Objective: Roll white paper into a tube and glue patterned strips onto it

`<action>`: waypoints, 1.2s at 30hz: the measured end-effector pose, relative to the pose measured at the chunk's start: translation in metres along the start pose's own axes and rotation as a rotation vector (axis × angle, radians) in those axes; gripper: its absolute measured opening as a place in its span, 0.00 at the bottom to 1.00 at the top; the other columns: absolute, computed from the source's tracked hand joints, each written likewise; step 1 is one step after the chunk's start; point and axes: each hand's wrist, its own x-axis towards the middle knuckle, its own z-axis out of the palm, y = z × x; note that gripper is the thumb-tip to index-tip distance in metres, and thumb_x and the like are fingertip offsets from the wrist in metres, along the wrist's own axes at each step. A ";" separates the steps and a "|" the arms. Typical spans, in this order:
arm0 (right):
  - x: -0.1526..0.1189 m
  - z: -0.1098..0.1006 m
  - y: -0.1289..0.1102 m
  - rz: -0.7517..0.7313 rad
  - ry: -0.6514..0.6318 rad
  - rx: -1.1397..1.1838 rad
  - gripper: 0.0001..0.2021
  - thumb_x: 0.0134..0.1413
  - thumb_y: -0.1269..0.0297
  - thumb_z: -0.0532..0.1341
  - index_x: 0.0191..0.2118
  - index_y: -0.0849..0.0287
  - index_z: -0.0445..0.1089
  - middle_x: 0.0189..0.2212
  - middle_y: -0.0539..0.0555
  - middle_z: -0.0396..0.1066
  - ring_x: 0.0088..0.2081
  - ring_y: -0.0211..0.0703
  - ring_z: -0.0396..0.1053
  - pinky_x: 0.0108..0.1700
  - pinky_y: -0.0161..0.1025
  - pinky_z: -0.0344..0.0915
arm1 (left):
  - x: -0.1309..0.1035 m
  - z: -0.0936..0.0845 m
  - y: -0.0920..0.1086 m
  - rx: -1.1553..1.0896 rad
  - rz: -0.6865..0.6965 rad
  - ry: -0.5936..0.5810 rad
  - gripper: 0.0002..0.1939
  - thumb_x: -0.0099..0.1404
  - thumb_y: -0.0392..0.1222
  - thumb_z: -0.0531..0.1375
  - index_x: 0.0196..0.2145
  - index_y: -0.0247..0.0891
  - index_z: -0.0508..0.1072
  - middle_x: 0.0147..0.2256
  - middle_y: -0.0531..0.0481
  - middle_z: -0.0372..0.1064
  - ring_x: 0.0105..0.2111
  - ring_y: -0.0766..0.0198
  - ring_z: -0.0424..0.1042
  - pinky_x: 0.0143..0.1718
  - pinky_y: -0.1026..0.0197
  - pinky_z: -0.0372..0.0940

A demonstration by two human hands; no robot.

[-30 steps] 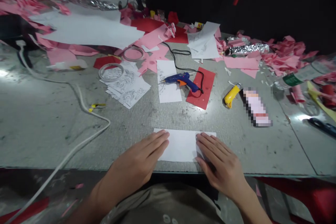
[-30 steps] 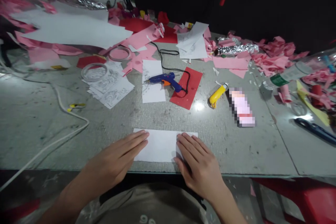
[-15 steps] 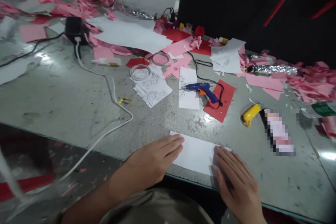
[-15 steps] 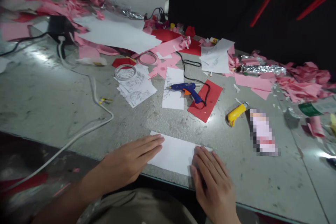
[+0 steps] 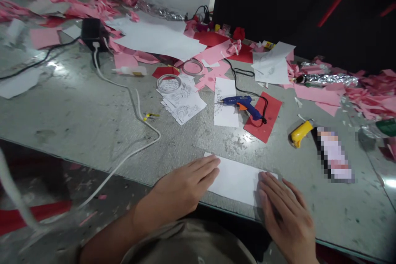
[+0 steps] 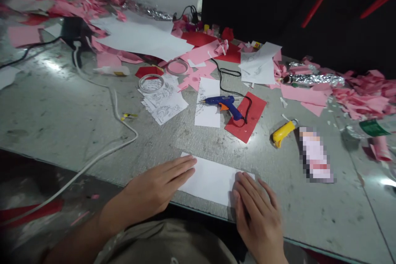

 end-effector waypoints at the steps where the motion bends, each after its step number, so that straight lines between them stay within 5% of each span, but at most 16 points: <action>1: 0.000 0.000 -0.001 0.007 0.006 0.000 0.15 0.66 0.74 0.64 0.55 0.58 0.78 0.57 0.60 0.80 0.55 0.58 0.80 0.60 0.59 0.69 | 0.000 0.000 0.000 0.002 0.005 -0.003 0.35 0.60 0.21 0.53 0.66 0.25 0.67 0.71 0.34 0.63 0.72 0.49 0.61 0.72 0.50 0.65; 9: 0.003 -0.010 -0.012 0.171 0.122 -0.009 0.19 0.61 0.78 0.66 0.56 0.55 0.77 0.47 0.59 0.80 0.47 0.55 0.75 0.50 0.54 0.72 | -0.004 0.001 -0.005 0.026 0.086 0.028 0.35 0.62 0.19 0.51 0.67 0.23 0.66 0.71 0.30 0.60 0.74 0.44 0.57 0.72 0.42 0.65; 15: 0.011 -0.015 -0.009 0.197 -0.050 -0.096 0.14 0.66 0.70 0.64 0.55 0.56 0.77 0.32 0.53 0.73 0.35 0.47 0.66 0.42 0.49 0.59 | -0.007 0.005 -0.011 0.003 0.124 0.038 0.36 0.65 0.19 0.49 0.70 0.27 0.62 0.74 0.33 0.56 0.76 0.47 0.53 0.73 0.42 0.63; 27: 0.016 -0.014 -0.012 0.208 -0.206 -0.125 0.17 0.71 0.58 0.63 0.60 0.57 0.75 0.35 0.55 0.71 0.38 0.50 0.63 0.43 0.49 0.55 | 0.000 0.001 -0.010 0.013 0.156 0.050 0.26 0.73 0.21 0.53 0.66 0.23 0.66 0.70 0.28 0.61 0.74 0.44 0.57 0.72 0.42 0.63; 36: 0.015 -0.014 -0.012 0.238 -0.188 -0.119 0.17 0.72 0.58 0.62 0.59 0.59 0.75 0.34 0.54 0.70 0.38 0.50 0.63 0.43 0.50 0.56 | 0.006 -0.003 -0.009 -0.005 0.186 0.071 0.24 0.72 0.19 0.55 0.63 0.19 0.68 0.67 0.25 0.64 0.72 0.40 0.60 0.71 0.40 0.63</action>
